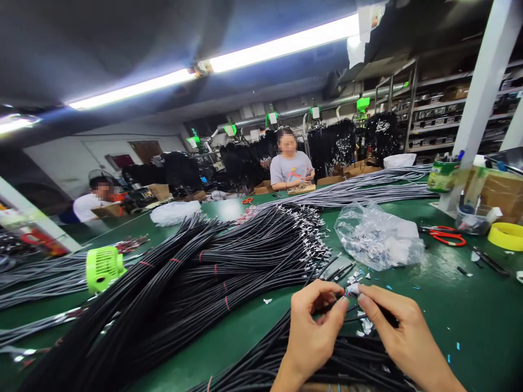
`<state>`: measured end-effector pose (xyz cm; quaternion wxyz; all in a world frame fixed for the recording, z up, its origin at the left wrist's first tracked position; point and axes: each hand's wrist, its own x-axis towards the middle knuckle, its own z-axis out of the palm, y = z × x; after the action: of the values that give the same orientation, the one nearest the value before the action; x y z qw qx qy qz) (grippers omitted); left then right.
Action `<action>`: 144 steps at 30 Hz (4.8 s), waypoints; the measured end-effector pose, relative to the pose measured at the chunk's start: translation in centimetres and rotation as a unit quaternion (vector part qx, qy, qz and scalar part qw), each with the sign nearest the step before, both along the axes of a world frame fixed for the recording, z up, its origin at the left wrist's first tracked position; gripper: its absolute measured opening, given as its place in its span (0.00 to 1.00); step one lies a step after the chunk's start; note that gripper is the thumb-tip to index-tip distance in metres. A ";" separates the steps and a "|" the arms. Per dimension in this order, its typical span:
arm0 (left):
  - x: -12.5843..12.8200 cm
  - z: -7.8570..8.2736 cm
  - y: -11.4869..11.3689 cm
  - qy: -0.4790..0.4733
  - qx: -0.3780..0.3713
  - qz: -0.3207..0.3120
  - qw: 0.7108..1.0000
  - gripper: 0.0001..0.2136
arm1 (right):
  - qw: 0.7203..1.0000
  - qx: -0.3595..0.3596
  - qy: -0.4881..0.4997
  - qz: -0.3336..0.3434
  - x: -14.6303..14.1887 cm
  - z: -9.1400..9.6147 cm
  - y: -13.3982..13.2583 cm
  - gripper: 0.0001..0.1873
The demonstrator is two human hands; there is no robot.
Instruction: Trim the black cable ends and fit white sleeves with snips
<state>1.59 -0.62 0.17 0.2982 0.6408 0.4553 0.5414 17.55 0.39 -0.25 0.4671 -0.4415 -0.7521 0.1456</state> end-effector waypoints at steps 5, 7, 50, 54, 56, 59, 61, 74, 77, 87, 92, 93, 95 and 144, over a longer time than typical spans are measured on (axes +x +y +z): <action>0.1 0.1 -0.1 -0.013 0.000 -0.001 1.000 0.07 | 1.000 -0.007 0.001 0.015 -0.1 0.2 -0.2 0.18; 0.1 0.1 -0.2 -0.021 -0.005 0.001 1.000 0.08 | 1.000 -0.013 0.005 0.020 -0.2 0.3 -0.4 0.18; -0.1 0.6 0.5 0.041 -0.050 -0.030 0.997 0.05 | 0.990 -0.073 0.114 0.037 -0.1 0.5 0.0 0.14; -0.5 0.7 0.3 0.028 0.039 0.012 0.999 0.06 | 0.990 -0.079 0.109 0.034 0.2 -0.6 0.4 0.14; -0.6 0.7 0.1 0.039 0.092 0.037 0.994 0.06 | 0.993 -0.063 0.101 0.026 0.3 -1.2 0.6 0.18; -0.8 0.7 -0.1 0.069 0.149 0.073 0.984 0.06 | 0.998 -0.022 0.050 0.021 0.5 -1.5 0.7 0.17; -0.8 0.6 -0.2 0.084 0.180 0.087 0.976 0.06 | 1.000 -0.005 0.015 0.019 0.6 -1.5 0.7 0.16; -0.6 0.3 0.0 0.160 0.284 0.121 0.937 0.07 | 0.999 -0.012 -0.022 0.026 0.4 -1.3 0.7 0.17; -0.5 0.2 0.0 0.160 0.305 0.132 0.930 0.07 | 1.000 -0.010 -0.011 0.011 0.2 -1.2 0.7 0.19; -0.4 0.1 0.0 0.152 0.250 0.115 0.949 0.05 | 1.000 0.024 0.003 -0.016 0.0 -1.8 0.7 0.17; -0.4 0.4 0.0 0.148 0.180 0.095 0.968 0.08 | 0.998 0.062 0.008 -0.032 -0.1 -2.0 0.6 0.15; -0.4 0.4 0.0 0.145 0.161 0.090 0.972 0.10 | 0.997 0.071 0.008 -0.035 -0.1 -2.0 0.6 0.15; -0.3 0.4 -0.1 0.130 0.112 0.069 0.983 0.15 | 0.996 0.080 0.009 -0.034 -0.2 -2.1 0.6 0.14; 1.2 -0.5 0.5 0.055 -0.088 0.000 0.995 0.19 | 0.970 0.011 0.201 -0.135 1.4 -1.0 2.0 0.10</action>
<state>2.80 -0.08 -0.38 0.3281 0.6406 0.5169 0.4635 18.90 2.35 -1.28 0.6290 -0.4954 -0.5775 0.1590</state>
